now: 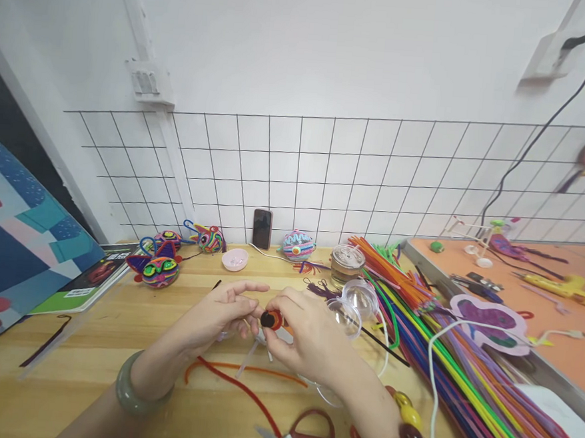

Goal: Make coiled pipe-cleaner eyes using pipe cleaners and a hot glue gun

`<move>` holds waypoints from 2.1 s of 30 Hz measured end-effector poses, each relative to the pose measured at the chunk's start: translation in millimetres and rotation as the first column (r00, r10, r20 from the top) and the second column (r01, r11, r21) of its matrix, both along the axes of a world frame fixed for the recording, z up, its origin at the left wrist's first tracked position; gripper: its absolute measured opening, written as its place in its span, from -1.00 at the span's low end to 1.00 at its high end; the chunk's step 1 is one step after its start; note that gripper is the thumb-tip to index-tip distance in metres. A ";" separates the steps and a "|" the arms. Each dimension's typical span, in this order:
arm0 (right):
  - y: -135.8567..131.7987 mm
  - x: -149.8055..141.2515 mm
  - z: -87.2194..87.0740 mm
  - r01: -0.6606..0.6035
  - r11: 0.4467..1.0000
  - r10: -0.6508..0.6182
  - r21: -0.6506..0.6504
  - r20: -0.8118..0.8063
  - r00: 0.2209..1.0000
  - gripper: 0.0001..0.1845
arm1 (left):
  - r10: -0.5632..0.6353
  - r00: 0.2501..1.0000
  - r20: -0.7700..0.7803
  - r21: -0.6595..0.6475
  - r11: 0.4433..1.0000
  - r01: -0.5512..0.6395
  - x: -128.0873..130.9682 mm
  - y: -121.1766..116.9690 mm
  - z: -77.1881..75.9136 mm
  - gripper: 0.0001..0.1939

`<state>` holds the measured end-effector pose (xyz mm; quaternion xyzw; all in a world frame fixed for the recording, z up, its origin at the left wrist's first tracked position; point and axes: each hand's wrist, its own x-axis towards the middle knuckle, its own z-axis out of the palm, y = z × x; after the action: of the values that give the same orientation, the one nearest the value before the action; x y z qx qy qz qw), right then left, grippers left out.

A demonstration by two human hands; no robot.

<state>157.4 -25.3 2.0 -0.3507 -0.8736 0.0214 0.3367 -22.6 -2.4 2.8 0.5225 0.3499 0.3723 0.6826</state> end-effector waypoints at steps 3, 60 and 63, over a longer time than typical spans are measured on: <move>0.1 0.1 -0.4 -0.009 1.000 0.009 -0.007 -0.001 1.000 -0.79 | -0.003 1.000 -0.022 0.002 1.000 0.003 0.7 0.1 0.6 -0.55; 2.9 69.9 29.5 -0.396 0.912 0.043 -0.106 -0.936 0.349 -0.83 | 0.040 0.995 -0.096 0.000 0.999 -0.041 7.5 -1.2 -0.4 -0.47; -0.7 69.3 36.7 -0.440 0.891 0.011 -0.110 -0.965 0.262 -0.79 | 0.025 0.989 -0.143 0.016 1.000 -0.023 12.4 -0.9 -3.8 -0.50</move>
<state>226.6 -26.0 38.7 -0.1926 -0.5242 0.4313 0.7086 -10.2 -3.3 -1.0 0.5483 0.4017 0.3445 0.6476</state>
